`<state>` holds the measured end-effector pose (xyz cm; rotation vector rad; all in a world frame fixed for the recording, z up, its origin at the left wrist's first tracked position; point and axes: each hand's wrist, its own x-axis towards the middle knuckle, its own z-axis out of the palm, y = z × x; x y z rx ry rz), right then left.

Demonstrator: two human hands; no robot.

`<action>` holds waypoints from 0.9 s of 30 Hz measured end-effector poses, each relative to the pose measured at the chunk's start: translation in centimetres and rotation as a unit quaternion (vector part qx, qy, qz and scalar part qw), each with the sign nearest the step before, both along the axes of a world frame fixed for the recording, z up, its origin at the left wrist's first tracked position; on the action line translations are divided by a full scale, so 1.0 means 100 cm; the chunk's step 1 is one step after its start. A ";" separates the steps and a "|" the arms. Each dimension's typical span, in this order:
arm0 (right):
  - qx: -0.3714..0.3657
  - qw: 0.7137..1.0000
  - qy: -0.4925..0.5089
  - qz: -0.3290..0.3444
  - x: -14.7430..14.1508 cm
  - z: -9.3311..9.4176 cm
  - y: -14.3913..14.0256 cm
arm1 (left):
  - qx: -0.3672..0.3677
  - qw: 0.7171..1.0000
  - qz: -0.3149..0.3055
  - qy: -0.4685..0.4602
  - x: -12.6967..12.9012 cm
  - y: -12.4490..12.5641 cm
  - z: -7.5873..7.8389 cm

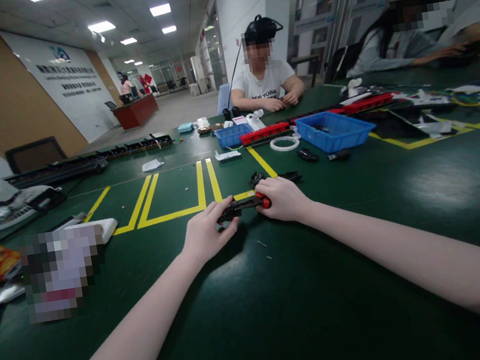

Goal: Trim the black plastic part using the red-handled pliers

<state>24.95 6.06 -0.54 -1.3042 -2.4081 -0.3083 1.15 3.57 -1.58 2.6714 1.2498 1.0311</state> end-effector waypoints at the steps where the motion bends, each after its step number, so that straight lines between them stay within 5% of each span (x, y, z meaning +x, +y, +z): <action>1: 0.001 1.000 0.001 0.000 0.000 0.000 0.000 | -0.003 1.000 0.003 0.001 0.000 0.000 0.000; 12: -0.001 0.999 -0.021 0.027 -0.001 0.001 0.000 | -0.080 0.992 -0.087 -0.036 -0.002 0.002 0.005; 27: -0.022 0.998 -0.031 0.045 -0.002 0.002 -0.001 | -0.107 0.990 -0.092 -0.029 -0.003 0.005 0.004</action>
